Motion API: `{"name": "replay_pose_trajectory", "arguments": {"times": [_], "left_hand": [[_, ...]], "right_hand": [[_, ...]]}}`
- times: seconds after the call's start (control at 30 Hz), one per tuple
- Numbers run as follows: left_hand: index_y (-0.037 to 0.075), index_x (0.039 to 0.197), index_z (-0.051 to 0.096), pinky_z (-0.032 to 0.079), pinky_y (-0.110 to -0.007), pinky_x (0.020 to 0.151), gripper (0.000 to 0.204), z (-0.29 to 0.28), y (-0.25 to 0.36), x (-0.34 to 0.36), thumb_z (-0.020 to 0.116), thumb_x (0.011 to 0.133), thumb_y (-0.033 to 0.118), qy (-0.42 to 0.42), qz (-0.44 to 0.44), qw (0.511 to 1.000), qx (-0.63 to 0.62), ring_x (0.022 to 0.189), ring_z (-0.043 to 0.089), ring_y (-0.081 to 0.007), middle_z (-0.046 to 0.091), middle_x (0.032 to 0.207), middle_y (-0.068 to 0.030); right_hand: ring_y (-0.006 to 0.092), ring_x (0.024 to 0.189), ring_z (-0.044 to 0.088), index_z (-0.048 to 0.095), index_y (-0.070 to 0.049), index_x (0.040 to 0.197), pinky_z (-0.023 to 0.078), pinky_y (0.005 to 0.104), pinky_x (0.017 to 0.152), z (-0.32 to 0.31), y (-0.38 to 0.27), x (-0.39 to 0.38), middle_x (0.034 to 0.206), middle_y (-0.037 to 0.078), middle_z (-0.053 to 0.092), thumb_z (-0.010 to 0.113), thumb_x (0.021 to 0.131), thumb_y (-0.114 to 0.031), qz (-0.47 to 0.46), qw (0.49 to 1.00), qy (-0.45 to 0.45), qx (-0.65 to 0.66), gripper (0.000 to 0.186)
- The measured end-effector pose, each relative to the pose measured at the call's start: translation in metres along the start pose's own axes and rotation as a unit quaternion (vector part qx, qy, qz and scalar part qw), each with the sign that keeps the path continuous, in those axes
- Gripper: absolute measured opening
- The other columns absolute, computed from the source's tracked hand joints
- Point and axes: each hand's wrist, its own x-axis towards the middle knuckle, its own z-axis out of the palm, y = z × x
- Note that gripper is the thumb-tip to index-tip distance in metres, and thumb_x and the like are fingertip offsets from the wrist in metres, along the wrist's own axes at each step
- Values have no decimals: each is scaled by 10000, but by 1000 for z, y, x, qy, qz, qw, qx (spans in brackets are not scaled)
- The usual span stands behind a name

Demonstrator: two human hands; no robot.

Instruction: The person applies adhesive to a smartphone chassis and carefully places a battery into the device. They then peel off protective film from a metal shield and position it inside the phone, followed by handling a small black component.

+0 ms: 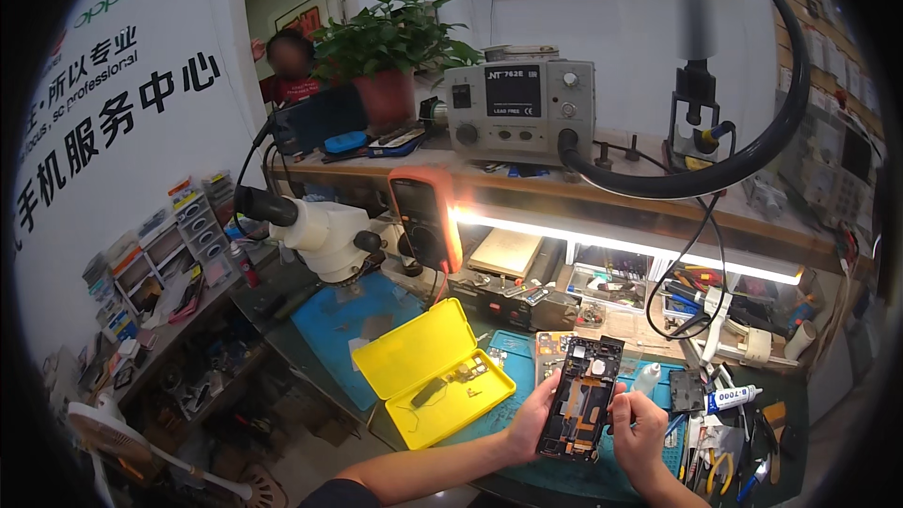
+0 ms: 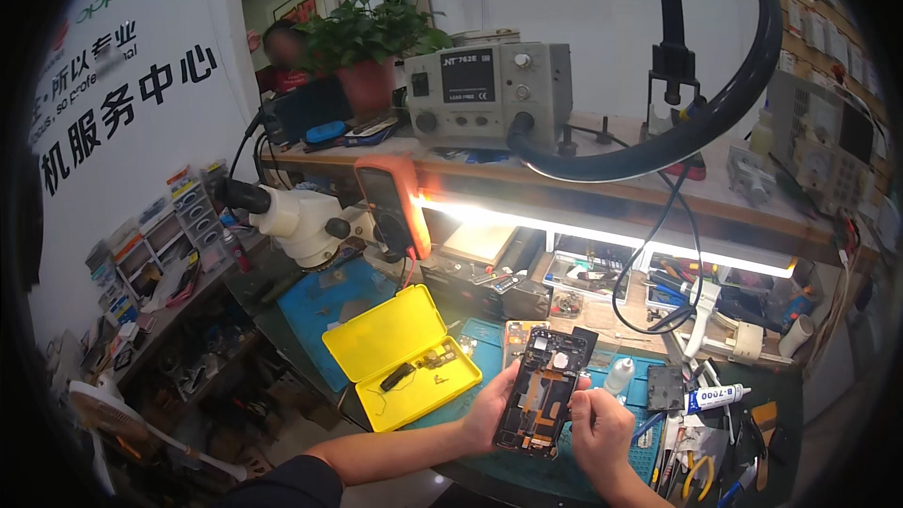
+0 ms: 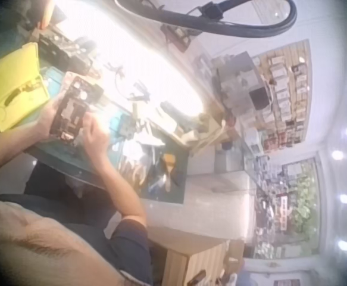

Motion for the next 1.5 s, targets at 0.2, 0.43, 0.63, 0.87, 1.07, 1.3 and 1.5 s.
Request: {"name": "replay_pose_trajectory", "arguments": {"times": [0.2,0.43,0.63,0.87,1.07,1.3,1.5], "left_hand": [[20,1480,375,511,-444,1014,654,-7,-4,9,169,1068,484,35,-2,999,-17,1253,569,-293,509,1435,-186],[21,1447,416,524,-445,986,685,8,-2,6,169,1055,526,85,-16,996,17,1199,604,-282,558,1368,-170],[17,1459,402,488,-439,1033,702,2,-9,1,165,1053,538,90,-9,993,70,1238,579,-264,534,1403,-158],[7,1460,393,486,-447,1038,715,-2,-10,0,168,1051,547,83,-4,994,66,1248,572,-285,535,1394,-176],[6,1455,396,492,-456,1033,706,-6,-10,-1,181,1052,543,69,-4,997,46,1236,581,-293,545,1374,-181],[6,1455,394,487,-461,1038,704,-6,-11,2,188,1051,544,80,-9,996,31,1242,576,-299,541,1376,-184],[5,1462,387,459,-461,1063,717,-9,-13,2,181,1049,554,74,0,996,48,1264,556,-294,535,1389,-178]], "right_hand": [[232,586,651,663,-11,823,489,331,552,-7,-7,3,675,114,644,586,987,-155,5,1000,6,-7,231],[122,708,645,609,-28,1095,490,269,550,-8,0,9,896,71,663,622,959,-95,21,996,24,89,152],[155,694,640,590,-42,1128,515,305,623,-11,-6,11,863,50,636,742,844,-128,-43,999,30,1,334],[169,687,635,610,-61,1091,519,308,624,-9,-6,11,820,46,620,731,816,-75,-44,999,17,-15,301],[176,686,636,622,-75,1061,520,312,625,-8,-6,11,814,48,618,715,820,-54,-33,999,15,-17,259],[161,685,632,626,-72,1070,499,298,588,-8,-5,10,818,42,630,706,839,-42,-28,999,15,-11,246],[189,694,640,621,-74,1065,519,326,629,-6,-4,9,807,42,630,707,843,-60,-15,1000,14,-4,238]]}}
